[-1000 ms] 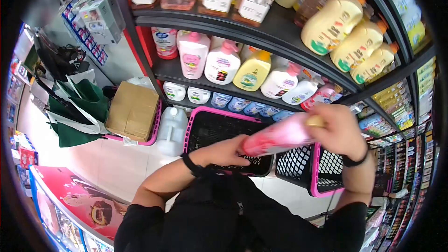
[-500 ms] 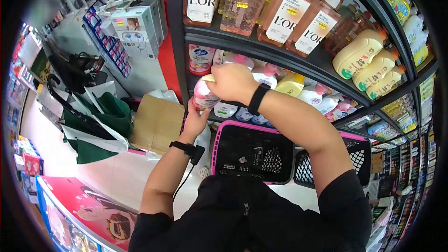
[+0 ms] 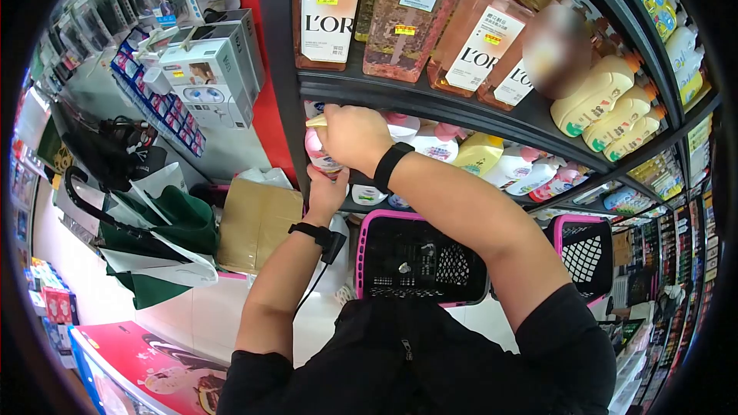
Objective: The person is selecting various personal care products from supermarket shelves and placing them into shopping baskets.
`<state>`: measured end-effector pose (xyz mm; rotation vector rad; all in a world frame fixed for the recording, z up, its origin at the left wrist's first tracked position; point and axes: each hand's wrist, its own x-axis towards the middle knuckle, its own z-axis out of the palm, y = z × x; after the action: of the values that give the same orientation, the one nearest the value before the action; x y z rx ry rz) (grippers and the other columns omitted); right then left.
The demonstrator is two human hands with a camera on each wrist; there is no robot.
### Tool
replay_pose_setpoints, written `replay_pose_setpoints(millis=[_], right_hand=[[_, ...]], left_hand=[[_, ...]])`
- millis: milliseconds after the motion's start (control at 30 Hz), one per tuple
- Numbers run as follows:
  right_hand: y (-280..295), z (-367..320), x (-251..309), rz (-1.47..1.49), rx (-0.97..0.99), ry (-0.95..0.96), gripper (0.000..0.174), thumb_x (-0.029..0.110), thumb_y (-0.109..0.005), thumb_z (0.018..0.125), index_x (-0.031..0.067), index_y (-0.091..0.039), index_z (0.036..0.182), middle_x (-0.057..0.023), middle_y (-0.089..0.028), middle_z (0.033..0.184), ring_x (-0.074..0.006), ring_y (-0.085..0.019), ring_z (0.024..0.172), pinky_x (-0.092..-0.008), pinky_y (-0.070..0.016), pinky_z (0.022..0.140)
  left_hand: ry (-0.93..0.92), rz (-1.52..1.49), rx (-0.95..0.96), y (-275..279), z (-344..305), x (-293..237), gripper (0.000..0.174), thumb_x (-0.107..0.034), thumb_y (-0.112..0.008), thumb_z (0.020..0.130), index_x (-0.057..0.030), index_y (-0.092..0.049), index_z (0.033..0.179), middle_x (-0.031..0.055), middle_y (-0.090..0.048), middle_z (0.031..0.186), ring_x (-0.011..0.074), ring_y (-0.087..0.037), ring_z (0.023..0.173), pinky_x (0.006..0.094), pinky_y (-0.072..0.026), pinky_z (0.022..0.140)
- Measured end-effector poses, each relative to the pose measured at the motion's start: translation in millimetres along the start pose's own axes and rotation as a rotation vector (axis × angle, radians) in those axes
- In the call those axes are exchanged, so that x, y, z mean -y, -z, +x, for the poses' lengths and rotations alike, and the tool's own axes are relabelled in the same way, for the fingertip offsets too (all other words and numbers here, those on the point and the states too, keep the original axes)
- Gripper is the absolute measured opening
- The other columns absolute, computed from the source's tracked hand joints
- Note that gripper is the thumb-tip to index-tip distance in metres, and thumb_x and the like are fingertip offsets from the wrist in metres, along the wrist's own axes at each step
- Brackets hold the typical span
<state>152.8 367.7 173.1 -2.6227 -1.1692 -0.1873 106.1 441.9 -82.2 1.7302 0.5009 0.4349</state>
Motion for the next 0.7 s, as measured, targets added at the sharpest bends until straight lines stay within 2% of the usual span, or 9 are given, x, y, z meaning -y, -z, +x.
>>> replay_pose_setpoints(millis=[67,167,300,400,433,567,700], right_hand=[[-2,0,-2,0.096,-0.030,-0.036,0.029,0.030,-0.056,0.089,0.0032,-0.068,0.094,-0.0203,-0.072,0.088,-0.0374,-0.072,0.083,-0.0477,-0.0563,0.074],[-3,1,-7,0.160,-0.001,-0.122,0.030,0.029,-0.054,0.091,0.0034,-0.070,0.095,-0.0208,-0.072,0.091,-0.0389,-0.071,0.084,-0.0485,-0.0558,0.077],[0,7,-10,0.075,0.003,-0.170,0.032,0.028,-0.053,0.093,0.0040,-0.072,0.101,-0.0217,-0.072,0.096,-0.0397,-0.070,0.088,-0.0501,-0.0552,0.080],[-27,16,-26,0.043,-0.140,-0.072,0.036,0.033,-0.050,0.095,0.0030,-0.070,0.097,-0.0226,-0.071,0.092,-0.0397,-0.070,0.084,-0.0511,-0.0553,0.076],[-32,19,-30,-0.007,-0.067,-0.013,0.033,0.030,-0.051,0.094,0.0037,-0.070,0.098,-0.0221,-0.071,0.094,-0.0396,-0.070,0.084,-0.0509,-0.0555,0.075],[-41,20,-31,0.032,-0.146,-0.042,0.028,0.025,-0.053,0.093,0.0045,-0.071,0.098,-0.0207,-0.071,0.096,-0.0399,-0.070,0.085,-0.0511,-0.0549,0.076],[-32,18,-25,0.089,-0.184,-0.056,0.025,0.022,-0.057,0.089,0.0044,-0.071,0.099,-0.0216,-0.071,0.097,-0.0401,-0.070,0.087,-0.0510,-0.0542,0.078]], left_hand=[[0.096,0.020,0.008,5,-6,-26,0.091,-0.035,-0.073,0.089,0.0135,-0.018,0.143,0.0360,-0.057,0.127,0.0461,-0.059,0.119,0.0452,-0.0478,0.099],[0.086,0.092,-0.027,-4,2,-6,0.088,-0.038,-0.069,0.091,0.0150,-0.020,0.143,0.0381,-0.056,0.127,0.0487,-0.057,0.120,0.0471,-0.0471,0.099],[0.109,0.163,-0.059,-4,2,-16,0.082,-0.041,-0.062,0.094,0.0171,-0.027,0.141,0.0406,-0.055,0.126,0.0504,-0.056,0.119,0.0482,-0.0455,0.101],[0.142,0.079,-0.050,-3,-2,-37,0.084,-0.040,-0.062,0.095,0.0180,-0.024,0.142,0.0413,-0.054,0.127,0.0507,-0.055,0.120,0.0477,-0.0448,0.102],[0.158,0.124,-0.042,-4,-2,-38,0.083,-0.041,-0.060,0.096,0.0185,-0.024,0.142,0.0424,-0.052,0.128,0.0510,-0.054,0.122,0.0483,-0.0436,0.103],[0.140,0.126,-0.155,-19,2,-20,0.080,-0.041,-0.055,0.098,0.0170,-0.025,0.142,0.0434,-0.049,0.131,0.0534,-0.049,0.125,0.0503,-0.0400,0.106],[0.189,0.114,-0.128,-12,-1,-46,0.081,-0.042,-0.054,0.098,0.0137,-0.023,0.147,0.0425,-0.046,0.134,0.0530,-0.047,0.126,0.0502,-0.0376,0.109]])
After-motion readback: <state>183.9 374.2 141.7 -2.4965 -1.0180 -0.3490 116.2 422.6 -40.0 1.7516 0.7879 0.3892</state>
